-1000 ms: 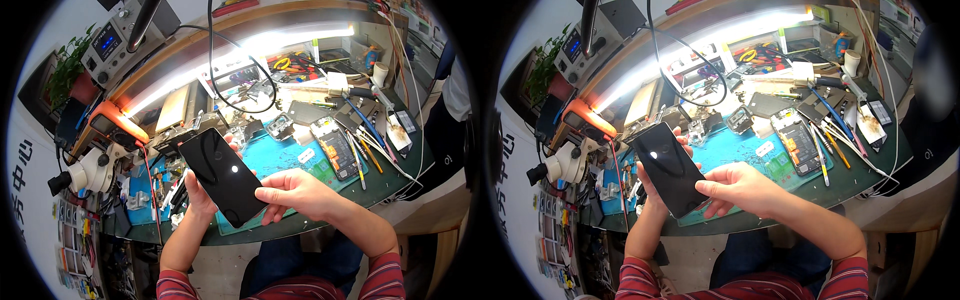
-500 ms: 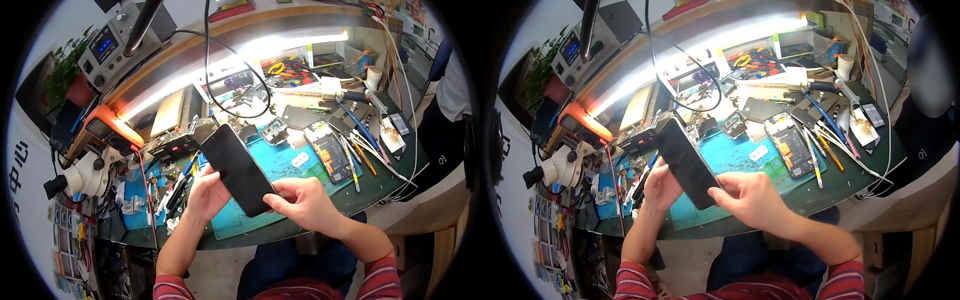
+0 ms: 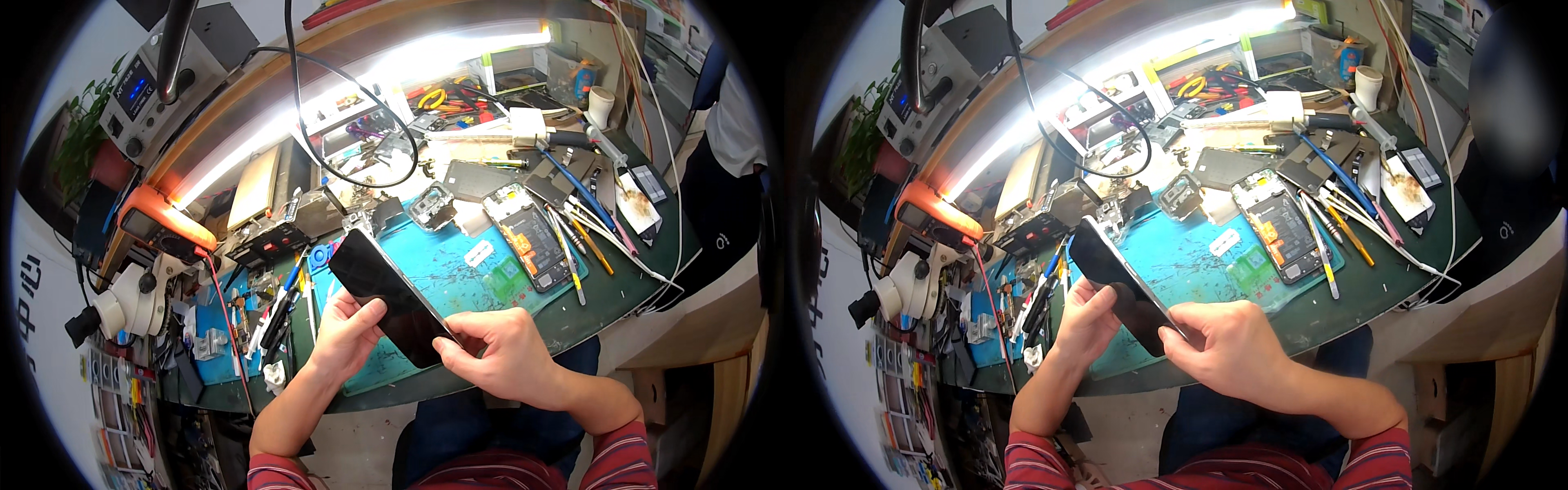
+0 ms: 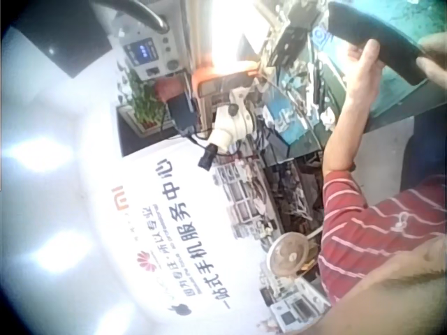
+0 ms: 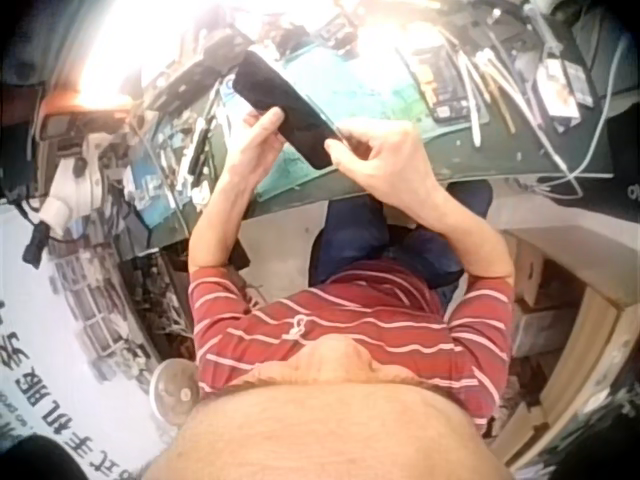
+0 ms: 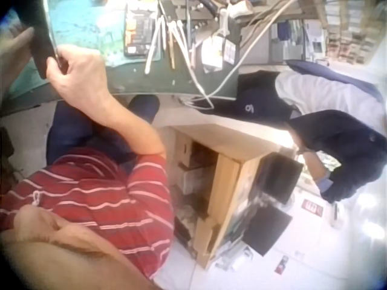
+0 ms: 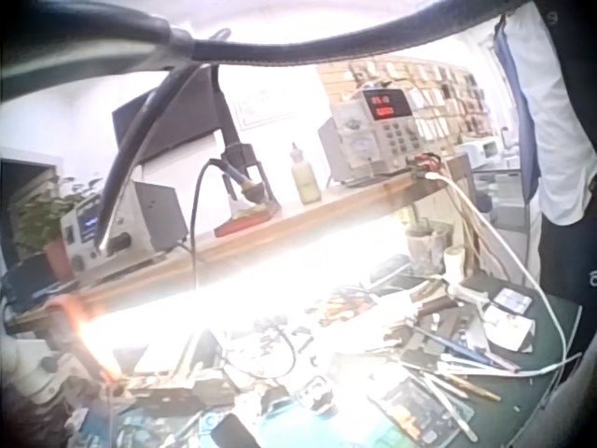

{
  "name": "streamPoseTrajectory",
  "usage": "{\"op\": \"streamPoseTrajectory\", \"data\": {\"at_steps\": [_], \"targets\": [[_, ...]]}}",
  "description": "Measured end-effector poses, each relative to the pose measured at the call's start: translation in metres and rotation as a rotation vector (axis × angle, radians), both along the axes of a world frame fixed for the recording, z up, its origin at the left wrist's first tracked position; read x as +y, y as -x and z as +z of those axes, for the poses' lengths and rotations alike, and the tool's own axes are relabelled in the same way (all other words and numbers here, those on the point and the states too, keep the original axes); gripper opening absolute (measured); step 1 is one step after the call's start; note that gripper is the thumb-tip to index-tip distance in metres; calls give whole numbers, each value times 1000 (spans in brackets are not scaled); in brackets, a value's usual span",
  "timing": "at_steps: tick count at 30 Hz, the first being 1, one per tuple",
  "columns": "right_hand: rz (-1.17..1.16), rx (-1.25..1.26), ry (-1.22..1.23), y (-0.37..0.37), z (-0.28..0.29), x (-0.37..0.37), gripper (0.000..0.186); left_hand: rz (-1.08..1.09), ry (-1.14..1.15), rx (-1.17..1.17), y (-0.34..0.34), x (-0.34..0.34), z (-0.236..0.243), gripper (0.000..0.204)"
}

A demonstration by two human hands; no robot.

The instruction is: The person reassembles a smartphone by aligning and snapping the back cover onto the chassis, then uses a hot air gun to heat the edges. They wipe the back surface with a cloth and handle the internal motherboard assembly.

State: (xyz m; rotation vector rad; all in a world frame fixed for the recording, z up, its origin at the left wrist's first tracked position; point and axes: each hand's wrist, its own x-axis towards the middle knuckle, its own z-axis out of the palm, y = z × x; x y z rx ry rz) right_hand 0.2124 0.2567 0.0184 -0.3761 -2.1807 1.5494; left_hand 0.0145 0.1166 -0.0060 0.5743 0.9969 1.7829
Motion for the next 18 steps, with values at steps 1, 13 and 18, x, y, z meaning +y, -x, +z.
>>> {"op": "streamPoseTrajectory", "data": {"at_steps": [1,13,18], "targets": [[0,2,3,0,0,0,20,10,1,8,-1,0,2,36],[54,-142,383,-11,-20,-4,20,119,177,223,-22,-9,16,33],[63,-9,382,-23,-8,-14,23,-21,122,343,-43,-24,29,31]]}}
